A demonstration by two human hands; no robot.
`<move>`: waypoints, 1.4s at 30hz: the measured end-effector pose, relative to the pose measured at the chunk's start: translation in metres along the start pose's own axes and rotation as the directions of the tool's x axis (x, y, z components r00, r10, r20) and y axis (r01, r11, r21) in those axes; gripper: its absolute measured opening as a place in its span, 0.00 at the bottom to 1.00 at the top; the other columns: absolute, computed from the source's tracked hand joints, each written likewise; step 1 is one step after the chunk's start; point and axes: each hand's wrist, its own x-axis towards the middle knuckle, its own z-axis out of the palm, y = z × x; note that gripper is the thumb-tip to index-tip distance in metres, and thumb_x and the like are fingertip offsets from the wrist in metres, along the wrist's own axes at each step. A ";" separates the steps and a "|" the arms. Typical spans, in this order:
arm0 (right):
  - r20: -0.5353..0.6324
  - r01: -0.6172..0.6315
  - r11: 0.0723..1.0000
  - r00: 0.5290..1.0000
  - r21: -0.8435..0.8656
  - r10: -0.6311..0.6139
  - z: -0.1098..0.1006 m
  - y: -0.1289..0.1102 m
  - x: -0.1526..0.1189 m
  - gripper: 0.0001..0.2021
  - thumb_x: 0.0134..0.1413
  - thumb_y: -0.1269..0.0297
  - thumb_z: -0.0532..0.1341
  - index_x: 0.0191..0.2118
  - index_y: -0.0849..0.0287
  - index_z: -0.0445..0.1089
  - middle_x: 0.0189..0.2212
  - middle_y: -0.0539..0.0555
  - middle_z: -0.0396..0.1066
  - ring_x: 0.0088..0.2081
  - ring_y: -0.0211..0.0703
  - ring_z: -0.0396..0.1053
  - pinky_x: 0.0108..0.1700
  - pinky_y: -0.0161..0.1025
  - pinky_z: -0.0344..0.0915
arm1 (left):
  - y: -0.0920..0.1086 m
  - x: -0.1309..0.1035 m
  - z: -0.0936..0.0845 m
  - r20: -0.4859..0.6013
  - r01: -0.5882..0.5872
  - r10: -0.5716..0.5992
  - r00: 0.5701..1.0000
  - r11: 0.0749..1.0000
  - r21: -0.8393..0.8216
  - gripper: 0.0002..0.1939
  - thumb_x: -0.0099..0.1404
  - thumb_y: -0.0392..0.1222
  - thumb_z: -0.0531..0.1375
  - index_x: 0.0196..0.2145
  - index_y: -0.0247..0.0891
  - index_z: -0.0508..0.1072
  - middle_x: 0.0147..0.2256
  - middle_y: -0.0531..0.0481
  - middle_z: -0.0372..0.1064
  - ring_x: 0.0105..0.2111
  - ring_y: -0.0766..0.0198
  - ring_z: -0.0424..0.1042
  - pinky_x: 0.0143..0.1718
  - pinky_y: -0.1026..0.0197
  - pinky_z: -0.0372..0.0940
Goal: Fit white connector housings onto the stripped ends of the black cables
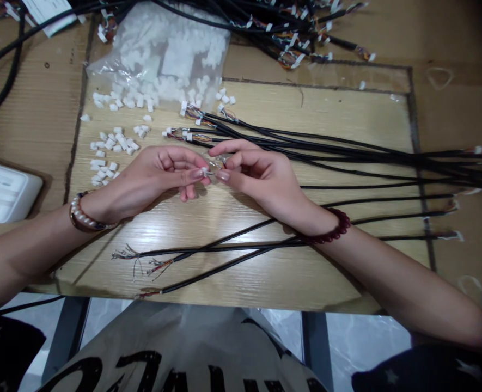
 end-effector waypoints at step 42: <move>0.018 -0.019 1.000 1.000 -0.004 0.019 -0.003 -0.002 0.000 0.14 0.57 0.52 0.73 0.31 0.57 0.79 0.53 0.56 0.75 0.45 0.44 0.74 0.46 0.42 0.72 | -0.003 -0.002 0.001 -0.049 -0.058 0.062 0.997 0.995 0.075 0.13 0.59 0.47 0.76 0.35 0.37 0.83 0.25 0.50 0.79 0.23 0.68 0.75 0.24 0.69 0.70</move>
